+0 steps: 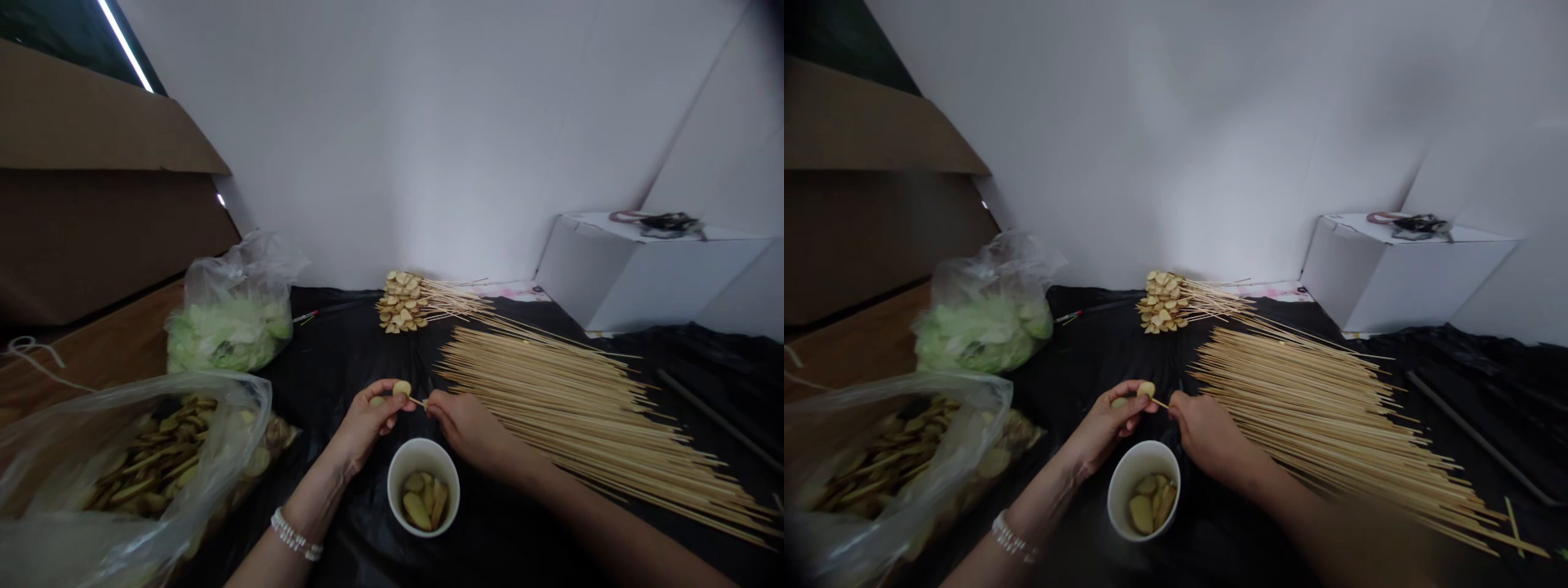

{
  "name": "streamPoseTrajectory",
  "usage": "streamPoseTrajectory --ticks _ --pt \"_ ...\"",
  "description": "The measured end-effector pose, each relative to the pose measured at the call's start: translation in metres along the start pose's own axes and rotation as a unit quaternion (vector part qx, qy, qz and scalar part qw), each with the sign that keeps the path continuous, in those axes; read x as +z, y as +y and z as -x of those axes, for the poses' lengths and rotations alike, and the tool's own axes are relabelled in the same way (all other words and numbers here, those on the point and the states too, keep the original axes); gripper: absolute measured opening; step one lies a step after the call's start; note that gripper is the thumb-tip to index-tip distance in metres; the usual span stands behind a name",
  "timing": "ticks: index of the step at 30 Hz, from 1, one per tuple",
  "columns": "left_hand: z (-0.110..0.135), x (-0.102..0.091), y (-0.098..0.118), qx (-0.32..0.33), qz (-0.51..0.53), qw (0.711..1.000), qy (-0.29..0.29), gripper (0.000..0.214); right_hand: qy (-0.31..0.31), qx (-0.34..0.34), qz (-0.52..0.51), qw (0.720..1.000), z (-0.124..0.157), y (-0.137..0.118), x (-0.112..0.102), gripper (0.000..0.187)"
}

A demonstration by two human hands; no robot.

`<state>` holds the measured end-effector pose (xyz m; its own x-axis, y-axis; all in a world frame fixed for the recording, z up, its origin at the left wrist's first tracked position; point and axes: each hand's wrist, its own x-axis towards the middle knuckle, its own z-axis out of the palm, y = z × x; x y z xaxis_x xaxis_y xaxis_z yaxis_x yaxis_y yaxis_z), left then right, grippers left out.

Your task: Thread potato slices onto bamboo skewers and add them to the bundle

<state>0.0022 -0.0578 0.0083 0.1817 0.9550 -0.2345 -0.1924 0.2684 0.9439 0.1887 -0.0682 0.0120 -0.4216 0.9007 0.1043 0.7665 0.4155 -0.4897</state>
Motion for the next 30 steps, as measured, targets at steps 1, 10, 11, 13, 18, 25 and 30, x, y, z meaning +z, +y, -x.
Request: streamPoseTrajectory --ticks 1,10,11,13,18,25,30 --pt "0.0 0.0 0.0 -0.001 0.0 1.0 0.0 0.045 0.003 0.0 0.0 1.0 0.0 0.0 0.001 0.023" --pt "0.001 0.002 0.0 0.002 -0.004 1.0 -0.001 0.046 0.023 -0.001 0.038 0.999 0.0 -0.002 0.004 0.025" --pt "0.001 0.002 -0.001 0.005 -0.006 1.0 -0.001 0.046 0.023 0.0 0.04 0.999 0.0 -0.002 0.005 0.025" --pt "0.001 0.002 -0.002 0.01 -0.012 1.0 -0.002 0.046 0.02 -0.001 0.033 0.999 0.0 -0.001 0.005 0.025" --pt "-0.001 0.0 -0.005 0.016 -0.021 1.0 -0.008 0.046 0.019 -0.013 0.009 1.0 -0.001 0.0 0.006 0.025" --pt "0.0 -0.002 -0.002 -0.001 -0.005 1.0 -0.016 0.051 0.043 -0.03 0.046 0.998 0.004 -0.002 0.01 0.026" --pt "0.0 -0.002 0.0 -0.005 -0.006 1.0 -0.023 0.05 0.047 -0.027 0.025 0.998 0.002 -0.001 0.013 0.026"
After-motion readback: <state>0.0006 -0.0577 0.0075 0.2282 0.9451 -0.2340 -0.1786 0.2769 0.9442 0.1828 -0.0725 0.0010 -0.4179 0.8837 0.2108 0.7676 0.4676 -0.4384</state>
